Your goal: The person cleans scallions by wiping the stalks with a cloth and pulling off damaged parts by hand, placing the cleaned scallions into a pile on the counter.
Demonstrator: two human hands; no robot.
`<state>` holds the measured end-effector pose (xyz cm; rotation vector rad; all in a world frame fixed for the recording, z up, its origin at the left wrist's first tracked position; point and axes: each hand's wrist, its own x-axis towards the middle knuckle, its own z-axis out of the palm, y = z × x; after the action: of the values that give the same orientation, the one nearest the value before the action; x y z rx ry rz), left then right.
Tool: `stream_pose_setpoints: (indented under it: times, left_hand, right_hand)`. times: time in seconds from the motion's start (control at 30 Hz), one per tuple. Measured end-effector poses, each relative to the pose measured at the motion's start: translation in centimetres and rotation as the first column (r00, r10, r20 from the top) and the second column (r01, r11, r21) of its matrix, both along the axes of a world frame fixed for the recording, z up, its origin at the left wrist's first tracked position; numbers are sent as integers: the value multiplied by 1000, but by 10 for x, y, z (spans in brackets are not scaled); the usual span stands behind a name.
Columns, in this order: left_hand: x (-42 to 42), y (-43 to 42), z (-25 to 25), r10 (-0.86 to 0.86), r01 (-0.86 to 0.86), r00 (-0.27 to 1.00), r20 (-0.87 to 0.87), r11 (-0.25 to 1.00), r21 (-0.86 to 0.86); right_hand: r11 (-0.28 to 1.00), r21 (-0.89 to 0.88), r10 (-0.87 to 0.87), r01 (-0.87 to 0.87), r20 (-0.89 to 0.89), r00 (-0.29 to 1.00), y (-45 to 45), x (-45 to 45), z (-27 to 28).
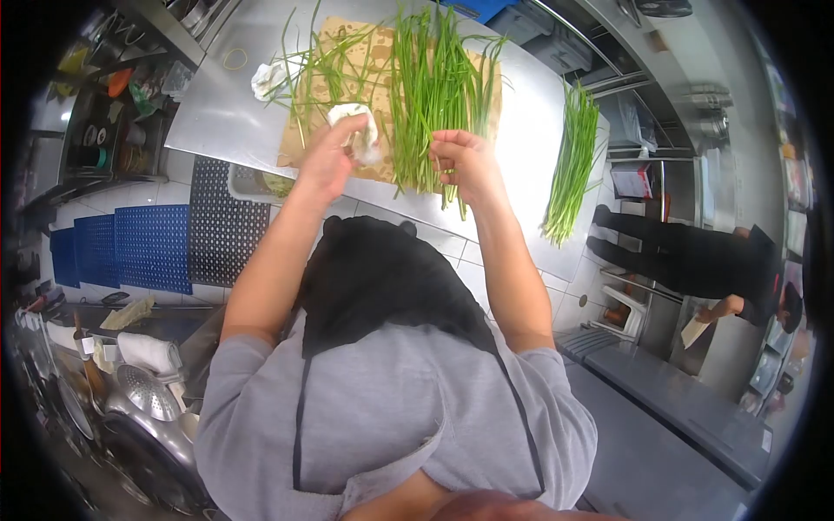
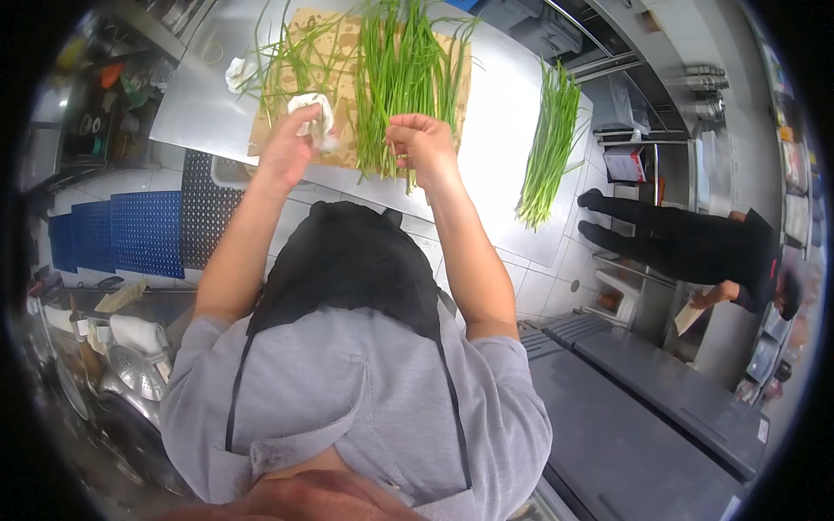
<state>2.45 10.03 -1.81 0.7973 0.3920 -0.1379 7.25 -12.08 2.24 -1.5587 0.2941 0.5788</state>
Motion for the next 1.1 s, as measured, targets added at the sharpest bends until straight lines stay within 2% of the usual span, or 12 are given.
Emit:
stream_pose_setpoints:
  times: [0.13,0.23,0.33,0.53,0.73,0.83,1.1]
  left_hand:
    - [10,-21,13,-57,68,997,-58,976,208]
    - [19,-36,19,23,-25,1000,19,990,136]
    - [25,-39,13,62,-73,995,84,987,140]
    - [28,-42,14,63,-73,996,66,985,160]
    - [28,-49,16,130,-134,991,37,976,170]
    - [29,-51,9,167,-172,985,39,973,156]
    - [21,-46,3,104,-102,994,-20,991,90]
  right_hand:
    - [996,-86,30,-17,152,988,9,-6,8]
    - [987,-156,87,-49,250,964,16,-11,15]
    - [985,-156,108,-72,234,966,20,-13,21]
    - [991,-96,106,-88,205,973,18,-11,19]
    - [997,3,-74,75,156,985,19,-12,20]
    - [998,-3,-59,60,184,981,17,-12,16]
    - [995,-87,-30,55,266,964,13,-11,10]
